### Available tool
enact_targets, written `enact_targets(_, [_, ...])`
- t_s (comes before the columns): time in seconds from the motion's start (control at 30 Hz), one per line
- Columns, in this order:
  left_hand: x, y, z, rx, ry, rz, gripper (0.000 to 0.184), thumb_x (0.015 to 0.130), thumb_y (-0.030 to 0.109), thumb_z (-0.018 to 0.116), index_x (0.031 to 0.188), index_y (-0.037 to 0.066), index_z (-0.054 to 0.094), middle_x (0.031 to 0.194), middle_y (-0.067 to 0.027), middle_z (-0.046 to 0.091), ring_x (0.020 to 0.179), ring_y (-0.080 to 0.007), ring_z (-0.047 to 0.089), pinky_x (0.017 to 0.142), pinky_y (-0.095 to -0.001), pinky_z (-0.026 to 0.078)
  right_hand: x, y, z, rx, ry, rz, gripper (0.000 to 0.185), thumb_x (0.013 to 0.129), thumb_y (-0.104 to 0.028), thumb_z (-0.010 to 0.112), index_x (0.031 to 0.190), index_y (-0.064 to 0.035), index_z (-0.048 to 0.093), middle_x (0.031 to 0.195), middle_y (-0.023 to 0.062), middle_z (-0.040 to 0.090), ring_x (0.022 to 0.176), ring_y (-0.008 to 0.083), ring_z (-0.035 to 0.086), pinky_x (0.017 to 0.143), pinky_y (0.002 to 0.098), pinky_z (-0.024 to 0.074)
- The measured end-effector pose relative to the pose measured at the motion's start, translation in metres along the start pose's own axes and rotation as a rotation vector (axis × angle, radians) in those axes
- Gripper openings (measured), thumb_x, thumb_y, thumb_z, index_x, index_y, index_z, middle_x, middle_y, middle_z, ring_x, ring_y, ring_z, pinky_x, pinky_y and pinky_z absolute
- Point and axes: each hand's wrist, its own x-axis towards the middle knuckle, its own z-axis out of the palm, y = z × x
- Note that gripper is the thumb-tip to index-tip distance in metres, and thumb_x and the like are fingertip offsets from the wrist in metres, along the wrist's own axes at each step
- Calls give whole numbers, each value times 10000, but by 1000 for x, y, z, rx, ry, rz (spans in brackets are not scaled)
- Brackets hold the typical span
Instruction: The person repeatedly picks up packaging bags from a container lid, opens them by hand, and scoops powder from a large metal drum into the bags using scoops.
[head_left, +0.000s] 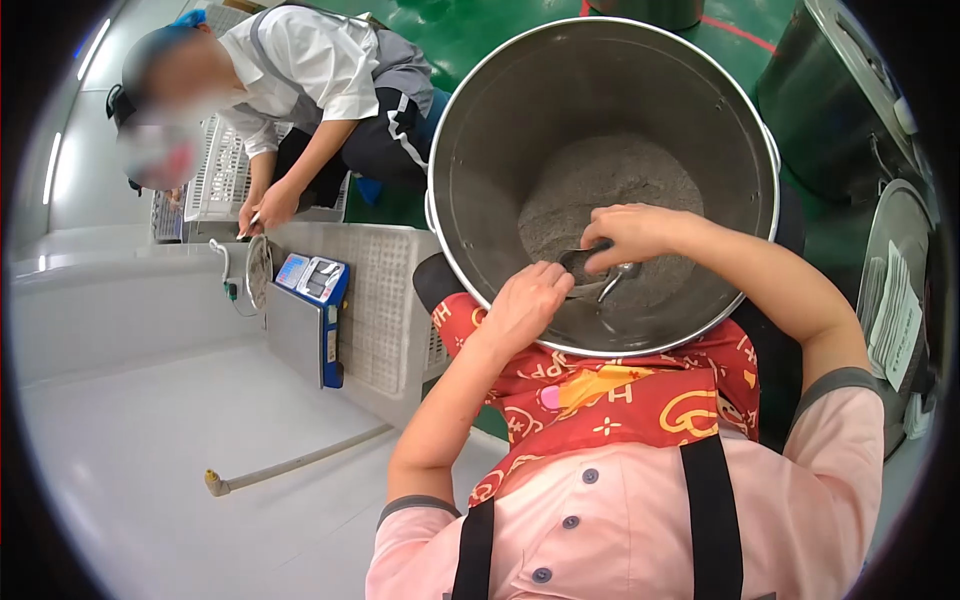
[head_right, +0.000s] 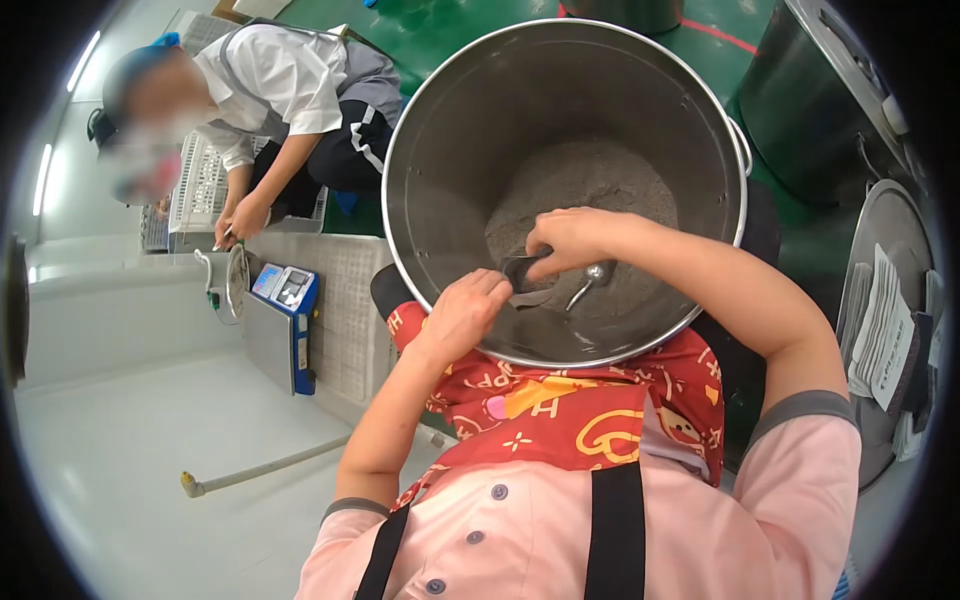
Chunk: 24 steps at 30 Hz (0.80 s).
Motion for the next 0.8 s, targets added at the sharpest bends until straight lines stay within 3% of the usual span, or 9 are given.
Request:
enact_targets(0.03, [3,0,-2,22,11,-2,169,653,-14,542,808,18,484,864,-121,539,810,-290,554,709,-373,467,7,-2,-2,-9,8,142,265,773,-280,610,802,-26,678,824,169,653,804,318,631,751,404,499])
enact_targets(0.13, [7,1,-5,15,36,-28,168,662,-15,533,813,20,468,841,-131,528,755,-296,551,667,-386,458,12,-13,18,-140,136,64,245,766,-260,596,746,-31,681,728,156,646,725,323,636,696,408,510])
enact_targets(0.17, [3,4,-8,-1,25,-33,172,663,-16,533,817,20,465,837,-134,526,755,-301,549,667,-389,458,6,-27,16,-189,129,-68,279,788,-292,581,745,-34,679,754,167,649,747,322,637,698,405,508])
enact_targets(0.27, [0,6,-27,-47,26,0,197,671,-9,534,855,10,469,866,-154,540,803,-330,557,698,-393,466,3,-25,-40,-99,169,210,303,842,-296,553,778,-27,677,769,143,654,744,304,638,687,391,498])
enact_targets(0.33, [-5,12,-41,-61,-11,22,211,681,0,526,887,7,484,908,-165,553,861,-338,562,745,-395,470,9,8,-63,533,212,61,531,902,-501,445,886,-36,700,885,101,673,846,207,620,800,343,464])
enact_targets(0.4, [-7,20,-60,-67,-36,59,202,705,9,506,906,-2,489,971,-173,558,925,-344,559,806,-399,467,7,-11,-76,1009,199,-38,520,959,-423,379,974,14,661,975,97,656,985,211,583,895,296,421])
enact_targets(0.43, [-10,22,-67,-61,-19,90,209,705,15,512,912,-5,487,986,-174,559,934,-340,560,813,-393,468,24,8,-54,1307,-109,-183,540,973,-428,319,1104,18,593,1036,88,638,1006,200,573,918,316,408])
enact_targets(0.63, [-44,29,-134,-211,76,124,131,792,49,519,896,-16,472,924,-177,545,864,-345,564,729,-402,476,40,50,79,320,-517,68,488,922,-421,423,1141,-13,578,1034,115,642,992,209,589,899,320,424])
enact_targets(0.8, [-89,46,-204,-159,291,23,110,757,21,592,859,9,550,912,-130,587,864,-306,588,749,-383,492,44,99,161,59,-642,29,480,879,-414,509,1172,-39,566,1032,137,645,981,217,603,883,324,437])
